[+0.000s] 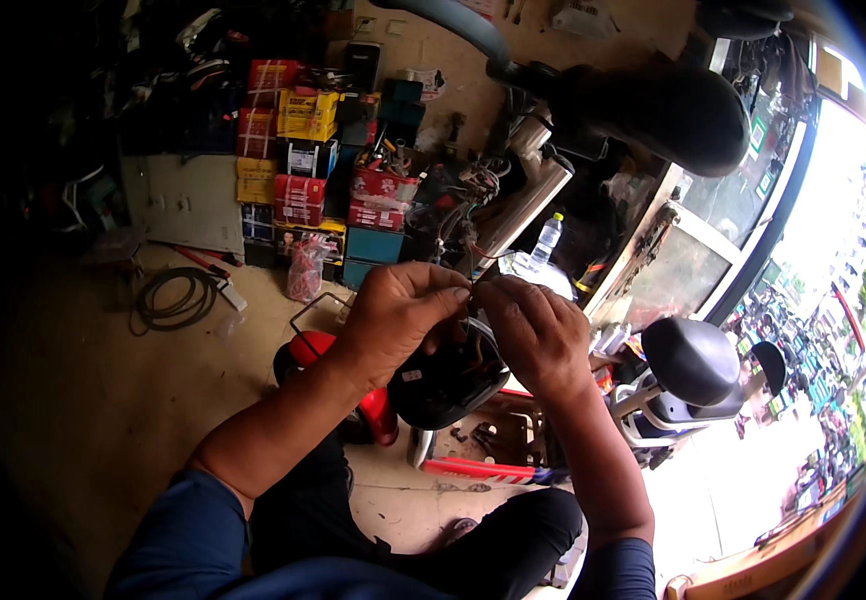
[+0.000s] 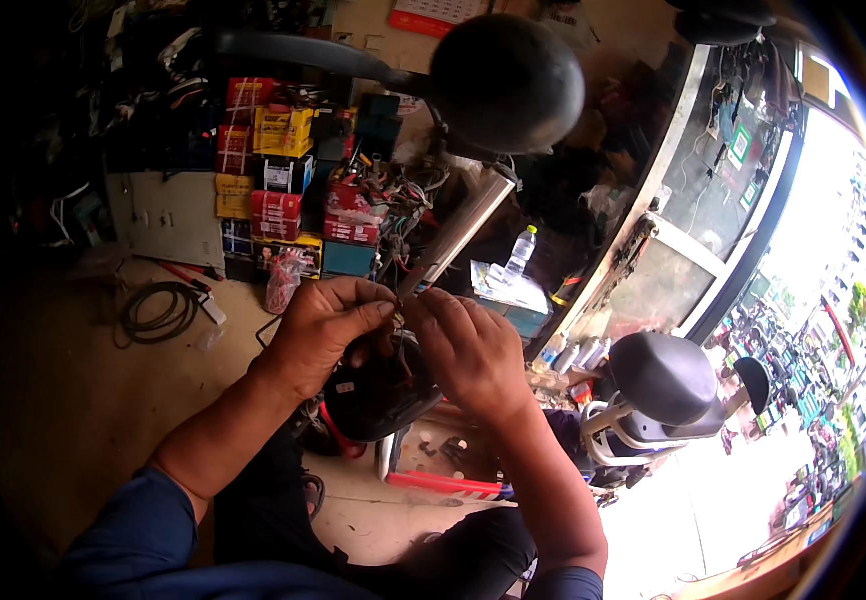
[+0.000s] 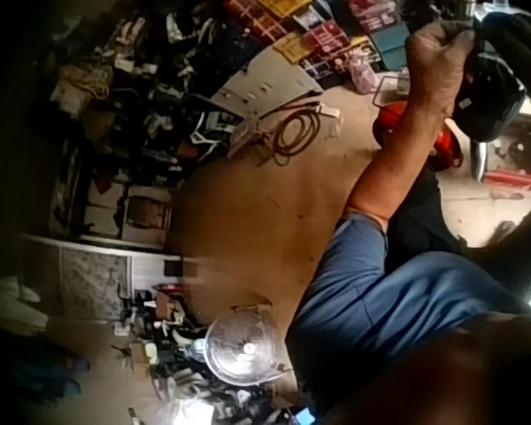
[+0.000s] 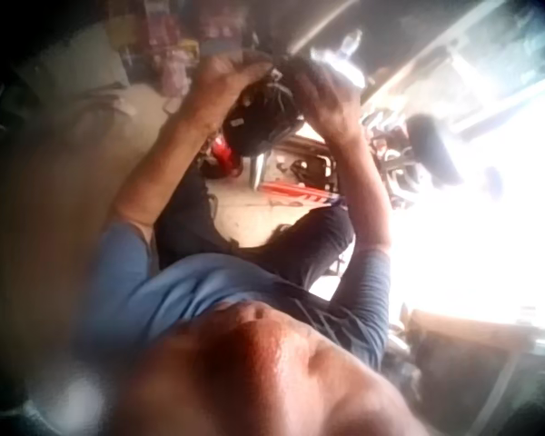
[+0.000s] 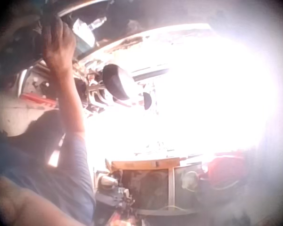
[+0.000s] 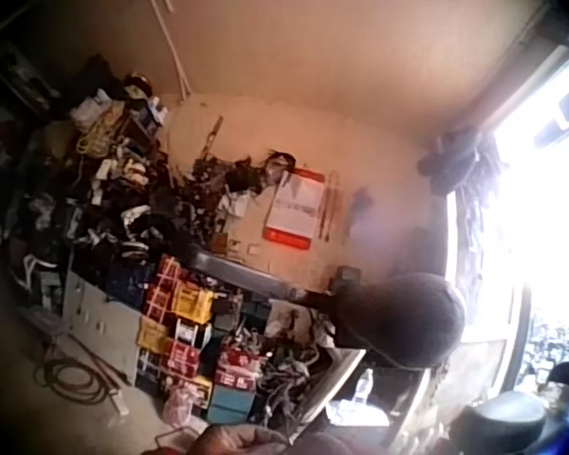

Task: The person strips a wire with a small blade, twists electrical wires together, and wraps the connection with yellow electrical tape on the front portion of a motorcycle.

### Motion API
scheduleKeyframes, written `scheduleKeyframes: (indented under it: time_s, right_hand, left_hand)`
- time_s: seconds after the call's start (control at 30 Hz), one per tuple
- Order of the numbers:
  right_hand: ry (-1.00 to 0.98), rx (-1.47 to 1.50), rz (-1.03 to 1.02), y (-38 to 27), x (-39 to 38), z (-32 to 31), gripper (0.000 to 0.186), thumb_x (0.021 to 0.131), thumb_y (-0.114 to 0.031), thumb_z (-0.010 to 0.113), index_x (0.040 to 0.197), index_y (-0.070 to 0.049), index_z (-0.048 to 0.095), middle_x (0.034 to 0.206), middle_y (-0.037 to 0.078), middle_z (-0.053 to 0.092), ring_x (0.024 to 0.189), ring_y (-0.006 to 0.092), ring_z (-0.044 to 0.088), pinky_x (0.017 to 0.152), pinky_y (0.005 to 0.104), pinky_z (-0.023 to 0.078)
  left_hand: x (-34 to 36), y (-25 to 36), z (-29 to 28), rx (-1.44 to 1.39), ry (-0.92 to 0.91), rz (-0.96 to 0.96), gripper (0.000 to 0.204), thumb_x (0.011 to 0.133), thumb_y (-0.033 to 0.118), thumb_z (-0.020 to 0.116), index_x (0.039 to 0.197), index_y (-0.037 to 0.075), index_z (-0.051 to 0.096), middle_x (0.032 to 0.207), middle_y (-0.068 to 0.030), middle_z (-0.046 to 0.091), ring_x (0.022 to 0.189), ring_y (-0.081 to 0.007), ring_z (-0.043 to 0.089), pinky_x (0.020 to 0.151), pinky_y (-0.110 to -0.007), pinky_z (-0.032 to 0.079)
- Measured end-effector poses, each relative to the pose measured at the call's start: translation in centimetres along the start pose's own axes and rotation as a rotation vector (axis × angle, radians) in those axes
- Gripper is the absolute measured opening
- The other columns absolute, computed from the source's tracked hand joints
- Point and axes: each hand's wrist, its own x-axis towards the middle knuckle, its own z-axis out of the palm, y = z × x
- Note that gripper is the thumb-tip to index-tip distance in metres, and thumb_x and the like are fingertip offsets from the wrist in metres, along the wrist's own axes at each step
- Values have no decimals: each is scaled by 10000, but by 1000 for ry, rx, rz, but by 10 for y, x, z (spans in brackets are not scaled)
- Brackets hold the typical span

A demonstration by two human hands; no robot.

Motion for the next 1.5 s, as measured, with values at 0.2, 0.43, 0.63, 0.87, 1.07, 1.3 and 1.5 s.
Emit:
scheduleKeyframes:
  time_s: [0.2,0.43,0.63,0.87,1.07,1.3,1.5]
  right_hand:
    - [-225,841,885,-17,16,-2,172,929,-131,663,1047,-14,706,900,47,683,759,145,650,654,301,529]
    - [-242,1082,1182,-8,4,-2,212,994,-175,661,1091,7,709,870,78,721,818,139,697,681,303,547]
    - [24,33,88,-11,1,10,344,828,-73,698,1170,-31,707,1163,123,689,924,270,726,715,360,583]
    - [0,0,-5,-12,1,10,306,750,-21,730,1054,-54,731,982,112,713,782,239,723,646,344,581]
    - [-281,739,575,-15,-1,13,78,941,-61,674,999,-21,707,865,49,689,713,162,670,639,307,538]
    - [-270,1127,1208,-16,-5,6,233,1037,-193,602,1092,14,692,884,81,712,781,165,693,672,294,544]
    - [26,11,114,-20,-19,18,332,806,-55,813,1120,-45,705,991,105,721,761,252,718,625,355,573]
  left_hand:
    - [-2,-7,-8,85,15,8,125,977,85,684,1069,5,709,884,-38,722,703,-86,683,506,-187,453]
    - [-3,-9,-6,-10,20,-9,113,968,67,690,1047,-11,710,916,-55,728,687,-90,683,496,-189,458]
    - [-2,-14,-8,-7,46,-7,120,963,87,704,1040,-1,727,813,-35,721,588,-47,610,473,-186,432]
    - [-2,-13,-11,30,9,-12,135,966,89,710,1065,-4,711,845,-28,717,657,-59,645,498,-183,442]
    - [-5,-19,-15,113,13,-5,156,955,89,726,1072,-13,709,843,-33,717,638,-52,630,505,-181,438]
    - [-4,-24,-10,106,14,-5,148,961,78,710,1063,-29,717,861,-47,726,670,-67,667,489,-179,440]
    - [-5,-26,-10,121,62,-8,133,971,79,700,1062,-15,724,872,-33,729,678,-66,675,495,-175,443]
